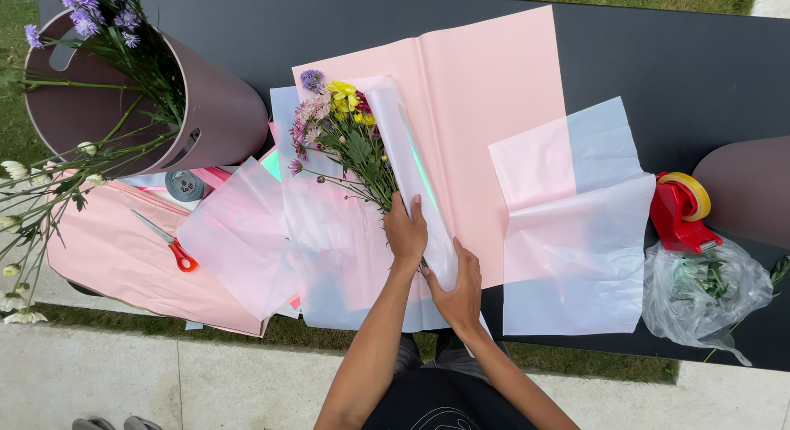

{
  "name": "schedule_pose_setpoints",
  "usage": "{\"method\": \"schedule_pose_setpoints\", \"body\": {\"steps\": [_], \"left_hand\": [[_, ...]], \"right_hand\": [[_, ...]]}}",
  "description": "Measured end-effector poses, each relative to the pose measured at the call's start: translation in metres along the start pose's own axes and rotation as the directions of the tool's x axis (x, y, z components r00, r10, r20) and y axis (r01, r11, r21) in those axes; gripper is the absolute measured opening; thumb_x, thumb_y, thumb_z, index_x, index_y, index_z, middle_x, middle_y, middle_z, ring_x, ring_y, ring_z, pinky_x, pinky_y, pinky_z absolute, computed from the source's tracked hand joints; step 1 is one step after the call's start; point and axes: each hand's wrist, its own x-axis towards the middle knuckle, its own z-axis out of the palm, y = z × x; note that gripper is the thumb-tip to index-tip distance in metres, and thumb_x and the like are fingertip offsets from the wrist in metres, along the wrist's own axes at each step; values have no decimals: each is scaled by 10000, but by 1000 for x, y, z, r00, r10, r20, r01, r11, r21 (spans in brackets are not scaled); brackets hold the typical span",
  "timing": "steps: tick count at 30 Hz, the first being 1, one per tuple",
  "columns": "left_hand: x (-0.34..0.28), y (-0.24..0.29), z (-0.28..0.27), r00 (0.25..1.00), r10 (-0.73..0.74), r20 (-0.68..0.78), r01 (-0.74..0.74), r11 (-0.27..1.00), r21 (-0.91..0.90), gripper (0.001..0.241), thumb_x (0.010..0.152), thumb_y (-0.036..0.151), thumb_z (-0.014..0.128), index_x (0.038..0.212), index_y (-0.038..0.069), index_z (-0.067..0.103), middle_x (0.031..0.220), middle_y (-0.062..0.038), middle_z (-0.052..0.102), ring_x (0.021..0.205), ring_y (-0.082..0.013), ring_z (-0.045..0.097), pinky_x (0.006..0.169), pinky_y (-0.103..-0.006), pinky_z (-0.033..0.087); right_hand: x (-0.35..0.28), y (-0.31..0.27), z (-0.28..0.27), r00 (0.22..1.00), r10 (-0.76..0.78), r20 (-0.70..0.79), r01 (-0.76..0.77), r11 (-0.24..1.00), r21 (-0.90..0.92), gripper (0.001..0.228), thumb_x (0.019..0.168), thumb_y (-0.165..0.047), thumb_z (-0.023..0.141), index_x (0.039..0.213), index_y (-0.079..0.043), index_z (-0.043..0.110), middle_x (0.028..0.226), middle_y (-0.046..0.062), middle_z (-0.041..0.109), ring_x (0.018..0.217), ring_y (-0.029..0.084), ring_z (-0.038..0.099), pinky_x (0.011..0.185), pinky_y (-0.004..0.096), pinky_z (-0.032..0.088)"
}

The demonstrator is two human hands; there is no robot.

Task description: The person layers pink tissue paper and iridescent wrapping paper on a table, then selects and trims stems of purple and yellow flowers using shears. They gather the trimmed flowers into a bouquet, place them on the papers, and begin to roll the papers around the stems by hand.

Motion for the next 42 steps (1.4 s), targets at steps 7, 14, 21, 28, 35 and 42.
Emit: {"method": "schedule_pose_setpoints", "body": {"steps": [7,14,21,28,35,42], "left_hand": [[-1,-3,-1,997,0,76,15,982,-186,436,1261,388,635,1451,-4,646,1030,-206,873,836,-324,834,755,-459,662],[-16,23,-5,994,11,108,8,985,-175,752,1110,513,829,1572,-13,554,1183,-258,858,975,-392,884,859,-495,718],[-22,18,-11,996,58,69,-44,981,-191,774,979,602,966,1419,14,722,1151,-201,874,969,-369,901,822,-417,752],[-7,-65,11,1000,3,-16,-3,1000,-10,283,1184,295,722,1136,21,773,893,-153,840,735,-281,839,623,-402,655],[-18,-56,-1,994,-74,-76,76,997,29,284,1144,274,763,984,40,751,734,-160,769,655,-278,752,628,-416,561],[-27,-39,-6,996,-87,-35,88,995,36,321,1093,306,849,959,28,762,821,-222,829,724,-347,799,707,-451,594]], "right_hand": [[16,87,32,993,117,-18,-112,980,165,248,987,-312,1000,1134,-160,871,947,48,798,904,312,815,758,441,613],[0,44,15,956,-126,-264,75,978,-194,281,1022,-95,906,1278,-210,890,1091,-12,784,942,271,843,731,437,672],[-3,24,15,961,-261,-97,190,870,-455,574,990,20,779,1484,-260,865,1268,-4,716,1031,256,817,638,378,693],[-9,4,9,981,-175,89,196,889,-414,646,1003,-57,755,1637,-179,758,1309,62,651,1055,306,798,633,421,691],[-8,39,18,964,-183,194,221,955,-197,439,1152,-119,643,1540,-197,833,1165,19,746,1035,240,821,768,350,683],[17,14,-3,998,29,58,-30,999,20,426,1207,-254,690,1583,-58,744,1279,176,695,1070,308,819,851,398,703]]}}
